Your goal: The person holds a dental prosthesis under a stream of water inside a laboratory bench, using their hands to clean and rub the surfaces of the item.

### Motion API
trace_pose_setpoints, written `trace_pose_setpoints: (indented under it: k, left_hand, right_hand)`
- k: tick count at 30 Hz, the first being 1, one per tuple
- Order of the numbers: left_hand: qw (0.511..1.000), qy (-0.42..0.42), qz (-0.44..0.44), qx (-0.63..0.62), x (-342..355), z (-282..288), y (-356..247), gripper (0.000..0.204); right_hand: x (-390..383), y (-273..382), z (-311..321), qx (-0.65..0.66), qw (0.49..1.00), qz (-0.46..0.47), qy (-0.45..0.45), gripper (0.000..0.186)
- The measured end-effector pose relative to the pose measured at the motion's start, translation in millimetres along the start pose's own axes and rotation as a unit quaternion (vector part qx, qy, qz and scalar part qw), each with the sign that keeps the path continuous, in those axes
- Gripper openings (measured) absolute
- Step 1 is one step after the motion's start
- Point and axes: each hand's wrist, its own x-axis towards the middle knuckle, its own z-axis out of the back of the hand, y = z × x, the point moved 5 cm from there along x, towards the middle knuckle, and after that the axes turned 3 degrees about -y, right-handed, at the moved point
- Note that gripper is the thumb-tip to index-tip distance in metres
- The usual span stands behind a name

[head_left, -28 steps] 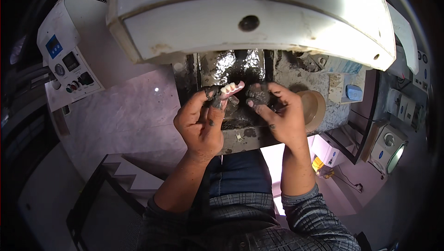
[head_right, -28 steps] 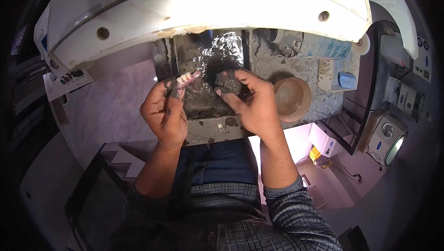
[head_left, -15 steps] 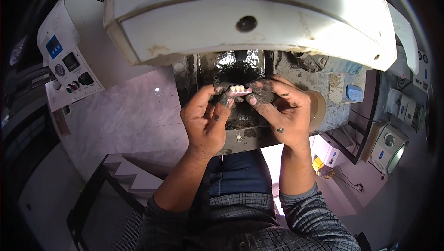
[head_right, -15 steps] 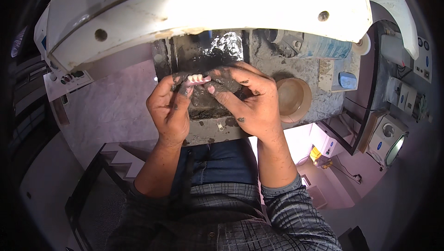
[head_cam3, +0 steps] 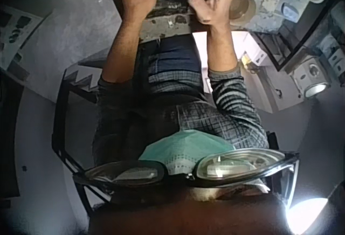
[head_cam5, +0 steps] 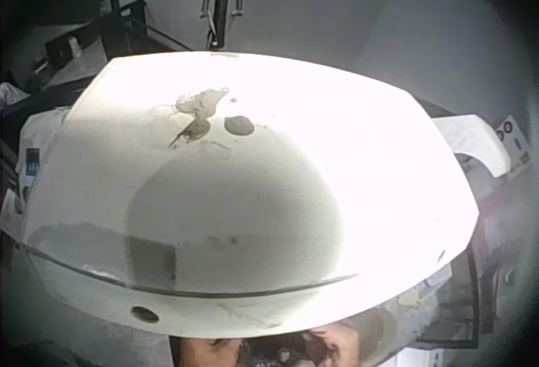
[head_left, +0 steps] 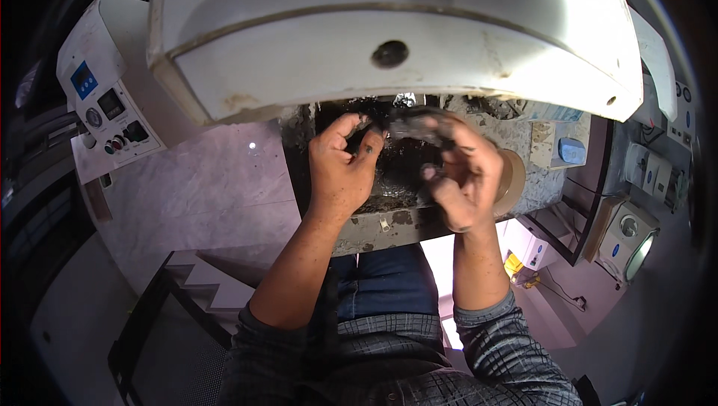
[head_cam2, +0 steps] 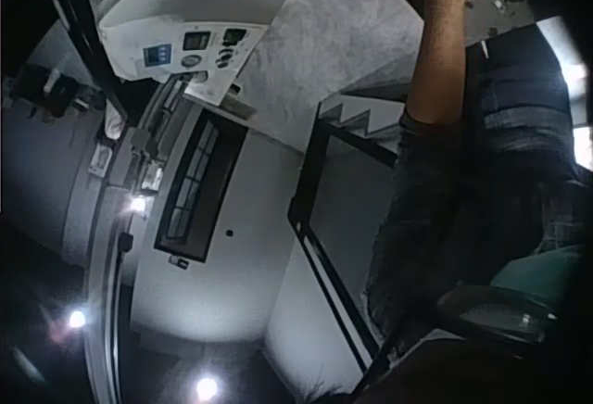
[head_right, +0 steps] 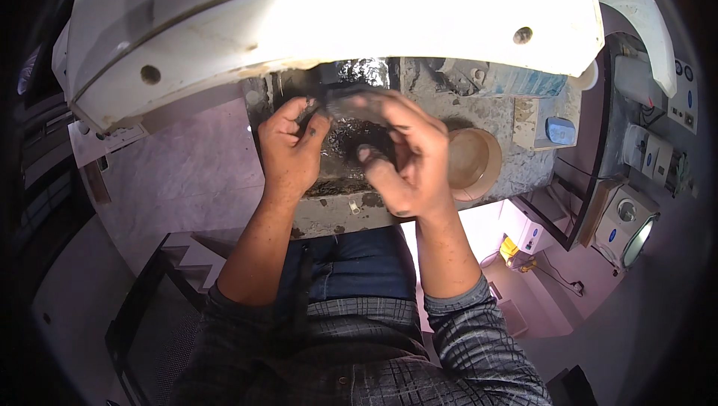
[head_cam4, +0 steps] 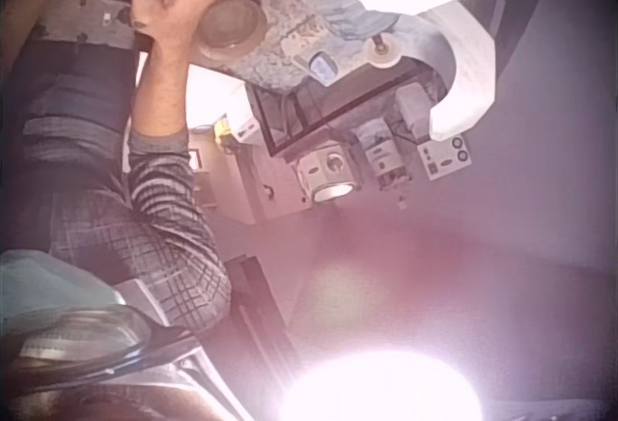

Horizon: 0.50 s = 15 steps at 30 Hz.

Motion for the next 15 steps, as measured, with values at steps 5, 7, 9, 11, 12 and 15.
trace_pose_setpoints:
  k: [5,7,9,11,12,15]
  left_hand:
    - [0.992,-0.027,0.042,-0.113,14.0,-6.0,14.7,0.011]
    - [0.991,-0.026,0.040,-0.123,22.7,-7.3,22.1,0.012]
    - [0.984,-0.035,0.048,-0.165,27.3,-10.5,23.3,0.013]
    - [0.968,-0.057,0.057,-0.236,29.3,-13.6,22.9,0.014]
    - [0.969,-0.063,0.052,-0.234,31.1,-13.4,24.2,0.016]
    - [0.970,-0.081,0.045,-0.224,32.1,-13.3,28.8,0.022]
  right_hand:
    - [13.8,-20.2,-5.6,-0.200,0.973,-0.081,0.087,0.035]
    - [15.5,-30.8,-2.7,-0.215,0.969,-0.100,0.067,0.027]
    - [18.0,-32.3,-2.1,-0.233,0.968,-0.079,0.051,0.023]
    - [20.2,-34.1,-3.5,-0.246,0.965,-0.081,0.043,0.021]
    - [21.6,-35.1,-5.0,-0.251,0.963,-0.093,0.042,0.020]
    - [21.7,-32.3,-8.1,-0.235,0.966,-0.103,0.032,0.019]
